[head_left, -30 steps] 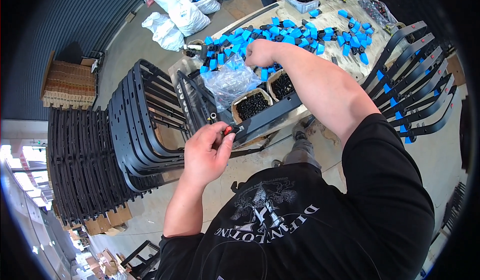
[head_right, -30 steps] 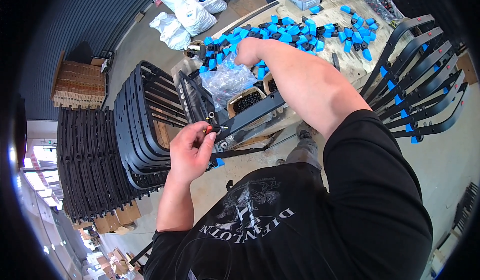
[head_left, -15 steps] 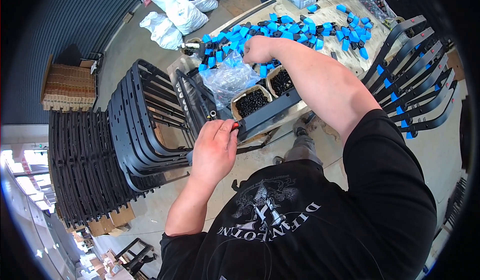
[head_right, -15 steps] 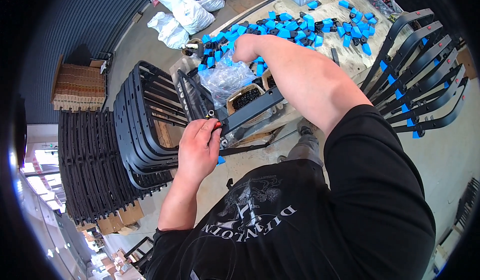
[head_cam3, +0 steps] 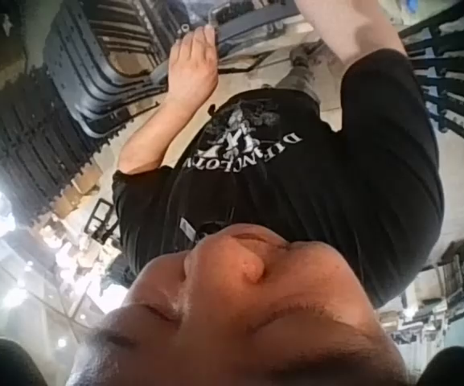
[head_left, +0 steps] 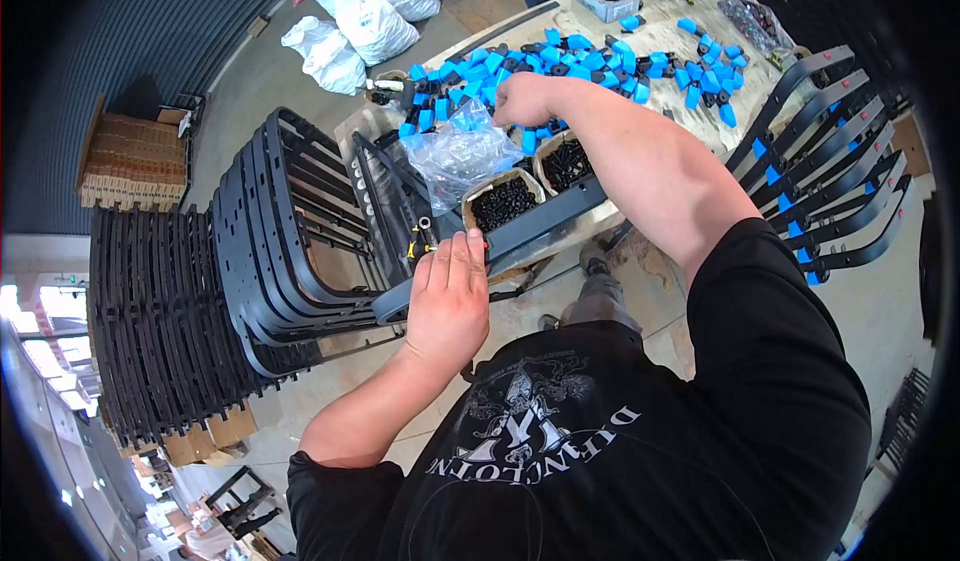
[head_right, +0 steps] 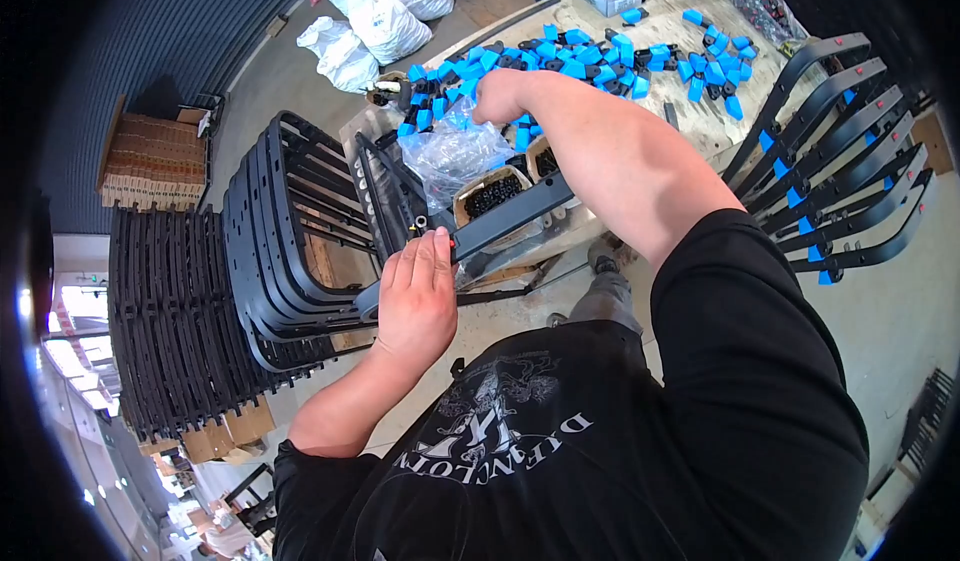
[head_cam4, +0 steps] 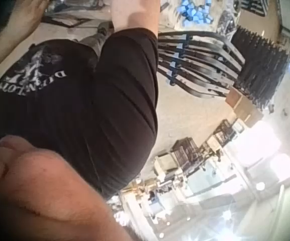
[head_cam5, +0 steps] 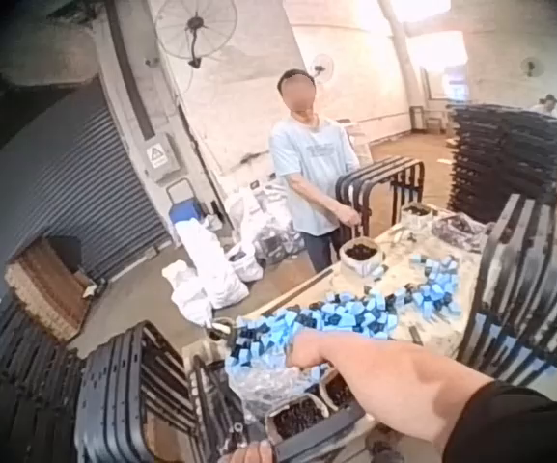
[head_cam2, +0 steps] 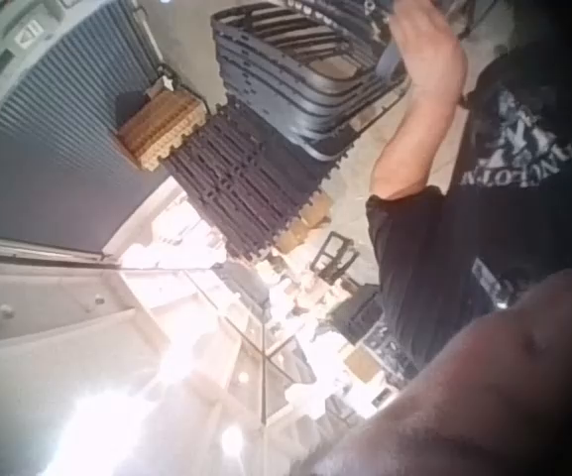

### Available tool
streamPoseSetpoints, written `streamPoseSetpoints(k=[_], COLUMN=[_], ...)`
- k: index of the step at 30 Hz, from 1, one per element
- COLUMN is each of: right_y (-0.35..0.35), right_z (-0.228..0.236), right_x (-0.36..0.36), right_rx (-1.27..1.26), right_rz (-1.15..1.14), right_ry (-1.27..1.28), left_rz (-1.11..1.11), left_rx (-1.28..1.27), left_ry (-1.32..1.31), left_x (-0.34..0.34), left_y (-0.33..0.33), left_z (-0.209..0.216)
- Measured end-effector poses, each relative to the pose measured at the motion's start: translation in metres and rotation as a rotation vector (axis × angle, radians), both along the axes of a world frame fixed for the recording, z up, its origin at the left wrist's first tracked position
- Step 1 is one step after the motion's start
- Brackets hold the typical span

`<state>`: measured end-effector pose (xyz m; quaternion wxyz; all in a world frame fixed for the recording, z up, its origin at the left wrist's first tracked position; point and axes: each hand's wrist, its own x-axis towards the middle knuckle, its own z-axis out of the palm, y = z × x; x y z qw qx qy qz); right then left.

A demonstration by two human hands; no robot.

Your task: Assembling metal frames by attaching blue plastic components and securing them with screws using a manual tool.

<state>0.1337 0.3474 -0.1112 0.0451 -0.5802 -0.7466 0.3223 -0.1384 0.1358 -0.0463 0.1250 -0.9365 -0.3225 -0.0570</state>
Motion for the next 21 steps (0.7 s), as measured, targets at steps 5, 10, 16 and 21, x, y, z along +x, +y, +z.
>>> streamPoseSetpoints(k=[5, 10, 16, 21], right_y=[-0.002, 0.000, -0.006, -0.085], right_z=[0.000, -0.010, -0.021, 0.013], right_x=[0.002, 0.014, 0.000, -0.047], right_rx=[0.000, 0.026, 0.137, 0.082], right_rz=[-0.042, -0.099, -0.099, -0.055], right_ry=[-0.021, -0.058, -0.170, -0.067], left_rz=[0.018, 0.353, 0.368, 0.280], left_rx=[-0.145, -0.211, -0.059, -0.062], left_ry=[-0.196, -0.408, -0.575, -0.589], left_x=[-0.013, -0.069, -0.089, -0.101], left_y=[0.004, 0.001, 0.003, -0.009], left_z=[0.005, -0.003, -0.042, -0.042])
